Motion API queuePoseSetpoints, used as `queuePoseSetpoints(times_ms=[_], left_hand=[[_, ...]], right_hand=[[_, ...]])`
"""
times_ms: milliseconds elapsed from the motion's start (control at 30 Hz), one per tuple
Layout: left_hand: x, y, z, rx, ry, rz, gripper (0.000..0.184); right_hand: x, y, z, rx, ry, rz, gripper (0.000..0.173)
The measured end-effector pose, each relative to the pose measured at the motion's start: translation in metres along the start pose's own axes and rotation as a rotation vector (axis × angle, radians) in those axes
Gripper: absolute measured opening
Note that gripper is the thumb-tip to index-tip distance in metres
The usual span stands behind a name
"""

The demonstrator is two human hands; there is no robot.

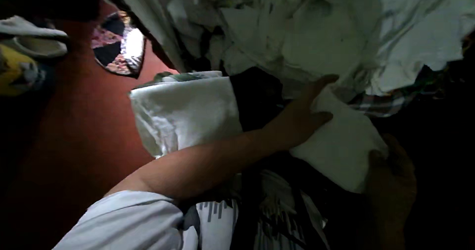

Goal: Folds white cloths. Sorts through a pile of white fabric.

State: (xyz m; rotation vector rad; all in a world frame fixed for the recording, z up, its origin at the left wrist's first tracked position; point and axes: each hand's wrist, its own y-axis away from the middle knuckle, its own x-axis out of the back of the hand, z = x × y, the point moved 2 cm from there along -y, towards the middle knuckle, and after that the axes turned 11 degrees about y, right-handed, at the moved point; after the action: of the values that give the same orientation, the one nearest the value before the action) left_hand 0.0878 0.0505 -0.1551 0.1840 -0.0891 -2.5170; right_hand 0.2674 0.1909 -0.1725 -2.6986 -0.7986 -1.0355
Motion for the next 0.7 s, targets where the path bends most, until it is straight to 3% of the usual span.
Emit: queuePoseSetpoints(times_ms=[167, 233, 300, 333, 400, 500, 700], left_hand=[[0.092, 0.099, 0.068, -0.514, -0.280, 0.274, 0.044], [0.141, 0.138, 0.065, -0.686, -0.379, 0.352, 0.038], [0.188, 0.167, 0.043, -0.806, -0.392, 0.318, 0.044], [0.186, 0.182, 0.034, -0.736, -0.408, 0.436, 0.044], [0.166, 0.200, 0.016, -0.439, -0.417, 0.761, 0.041], [0.173, 0.208, -0.037, -0.130, -0.317, 0.940, 0.041], [0.183, 0.206, -0.053, -0.148, -0.259, 0.925, 0.040]], right_hand=[[-0.034, 0.011, -0.098, 0.536, -0.205, -0.176, 0.030], [-0.067, 0.015, -0.131, 0.802, -0.308, -0.300, 0.030], [-0.110, 0.018, -0.152, 0.932, -0.355, -0.395, 0.030], [-0.133, 0.022, -0.156, 0.934, -0.343, -0.442, 0.031], [-0.180, 0.030, -0.150, 0.862, -0.266, -0.563, 0.032], [-0.226, 0.038, -0.127, 0.740, -0.090, -0.719, 0.036], [-0.222, 0.039, -0.131, 0.705, -0.051, -0.670, 0.034]])
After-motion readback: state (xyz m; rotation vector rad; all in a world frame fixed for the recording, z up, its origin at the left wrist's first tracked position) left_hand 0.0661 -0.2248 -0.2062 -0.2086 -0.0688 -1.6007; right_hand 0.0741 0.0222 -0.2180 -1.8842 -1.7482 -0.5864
